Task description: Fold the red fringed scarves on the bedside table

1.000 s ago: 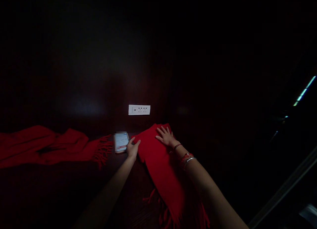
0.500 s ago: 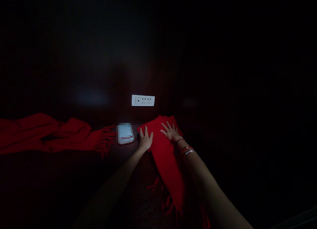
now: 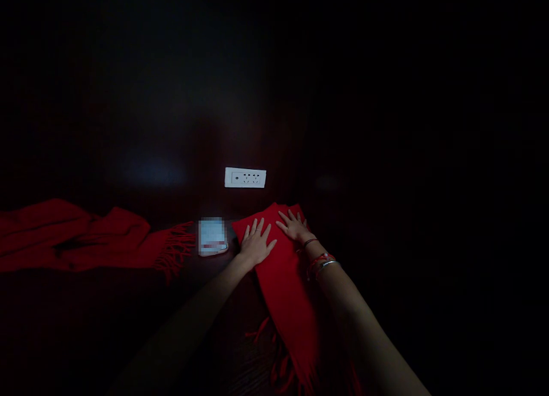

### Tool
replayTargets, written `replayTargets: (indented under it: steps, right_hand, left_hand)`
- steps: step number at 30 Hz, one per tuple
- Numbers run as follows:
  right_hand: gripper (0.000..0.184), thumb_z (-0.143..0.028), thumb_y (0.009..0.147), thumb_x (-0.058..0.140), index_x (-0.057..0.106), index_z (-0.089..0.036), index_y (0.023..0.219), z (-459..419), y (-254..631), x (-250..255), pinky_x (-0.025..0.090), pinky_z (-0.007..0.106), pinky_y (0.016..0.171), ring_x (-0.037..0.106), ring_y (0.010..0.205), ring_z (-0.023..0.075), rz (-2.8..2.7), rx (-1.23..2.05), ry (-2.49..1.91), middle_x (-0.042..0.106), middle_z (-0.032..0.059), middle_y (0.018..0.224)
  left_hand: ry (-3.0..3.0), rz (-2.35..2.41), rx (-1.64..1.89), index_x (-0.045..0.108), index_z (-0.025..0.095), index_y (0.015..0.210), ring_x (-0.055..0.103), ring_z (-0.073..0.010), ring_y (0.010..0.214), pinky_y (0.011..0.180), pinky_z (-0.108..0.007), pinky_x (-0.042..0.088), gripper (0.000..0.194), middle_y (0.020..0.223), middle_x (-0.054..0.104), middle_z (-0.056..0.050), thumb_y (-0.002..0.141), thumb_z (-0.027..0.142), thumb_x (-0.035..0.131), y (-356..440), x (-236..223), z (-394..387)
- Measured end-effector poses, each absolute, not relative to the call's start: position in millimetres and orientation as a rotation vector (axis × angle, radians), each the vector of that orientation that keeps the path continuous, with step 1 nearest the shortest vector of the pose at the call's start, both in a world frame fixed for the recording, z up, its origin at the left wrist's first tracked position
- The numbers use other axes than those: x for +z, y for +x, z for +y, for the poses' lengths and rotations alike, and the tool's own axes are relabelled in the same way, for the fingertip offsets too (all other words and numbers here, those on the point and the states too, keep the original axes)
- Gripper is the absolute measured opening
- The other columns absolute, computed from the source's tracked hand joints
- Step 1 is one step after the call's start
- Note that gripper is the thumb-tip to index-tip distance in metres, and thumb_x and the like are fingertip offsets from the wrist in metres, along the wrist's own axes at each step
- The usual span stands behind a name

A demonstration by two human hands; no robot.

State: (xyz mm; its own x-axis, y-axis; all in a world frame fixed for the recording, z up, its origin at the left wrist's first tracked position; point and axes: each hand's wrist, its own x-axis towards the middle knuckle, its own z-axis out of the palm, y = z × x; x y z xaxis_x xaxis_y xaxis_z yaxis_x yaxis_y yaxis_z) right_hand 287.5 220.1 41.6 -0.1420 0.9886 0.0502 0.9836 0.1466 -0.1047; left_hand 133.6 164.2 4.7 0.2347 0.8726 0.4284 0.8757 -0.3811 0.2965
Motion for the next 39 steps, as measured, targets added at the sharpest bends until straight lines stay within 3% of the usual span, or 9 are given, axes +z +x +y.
replayTargets:
  steps: [8,16,25,28,32,36,39]
  right_hand:
    - [0.063,-0.065,0.073,0.013,0.006,-0.037,0.129,228.4,285.7,31.0,0.015,0.052,0.092,0.006,0.123,0.0323,-2.3,0.086,-2.02,0.002,-0.0003,0.139]
    - [0.064,-0.065,0.073,0.016,0.005,-0.037,0.129,211.2,287.0,32.8,0.013,0.054,0.092,0.002,0.122,0.0346,-2.255,0.05,-2.058,-0.001,-0.001,0.139]
    - [0.063,-0.061,0.075,0.022,0.006,-0.034,0.13,143.8,307.9,20.3,0.018,0.052,0.091,0.01,0.121,0.0354,-2.202,0.111,-2.121,0.0,0.0036,0.139]
    - [0.062,-0.054,0.079,0.027,0.009,-0.027,0.132,111.2,318.6,12.0,0.024,0.043,0.092,0.023,0.12,0.0298,-2.158,0.237,-2.081,0.011,0.0101,0.137]
    - [0.062,-0.034,0.079,0.04,0.014,-0.013,0.131,73.7,332.3,10.0,0.034,0.027,0.086,0.045,0.106,0.0185,-2.05,0.332,-1.968,0.045,0.0134,0.118]
    - [0.056,-0.023,0.072,0.052,0.032,-0.014,0.124,59.6,338.4,24.0,0.039,0.024,0.079,0.053,0.092,0.0156,-1.827,0.315,-1.97,0.057,0.0082,0.102]
    - [0.049,-0.021,0.068,0.056,0.044,-0.017,0.115,62.9,336.0,35.0,0.04,0.023,0.076,0.055,0.084,0.0139,-1.75,0.37,-1.972,0.06,0.0054,0.094]
  left_hand:
    - [-2.482,-1.915,-0.821,0.033,0.024,0.125,0.007,-0.0298,0.124,0.096,-0.049,0.007,0.061,0.135,0.02,-0.007,0.072,0.054,0.038,121.4,-12.0,171.8]
    - [-2.441,-1.903,-0.806,0.032,0.023,0.125,0.006,-0.0284,0.124,0.097,-0.047,0.007,0.058,0.136,0.018,-0.005,0.074,0.051,0.038,123.6,-5.3,162.9]
    - [-2.465,-1.781,-0.975,0.033,0.018,0.125,0.006,-0.0269,0.124,0.099,-0.041,0.009,0.053,0.136,0.017,-0.008,0.077,0.038,0.041,125.2,-12.3,116.8]
    - [-2.554,-1.795,-0.926,0.031,0.018,0.126,0.004,-0.0282,0.124,0.099,-0.042,0.011,0.055,0.137,0.014,-0.009,0.077,0.039,0.042,124.6,-17.6,92.4]
    - [-2.616,-1.906,-1.004,0.03,0.017,0.126,0.007,-0.0306,0.123,0.097,-0.04,0.016,0.058,0.136,0.011,-0.012,0.074,0.037,0.048,127.8,-19.5,58.7]
    - [-2.462,-2.354,-1.308,0.025,0.012,0.127,0.034,-0.0285,0.113,0.092,-0.035,0.028,0.066,0.125,0.032,-0.018,0.071,0.032,0.053,135.9,-12.0,40.5]
    - [-2.393,-2.596,-1.72,0.023,0.015,0.127,0.046,-0.0244,0.103,0.086,-0.032,0.036,0.071,0.114,0.046,-0.014,0.067,0.027,0.059,140.5,-7.1,42.6]
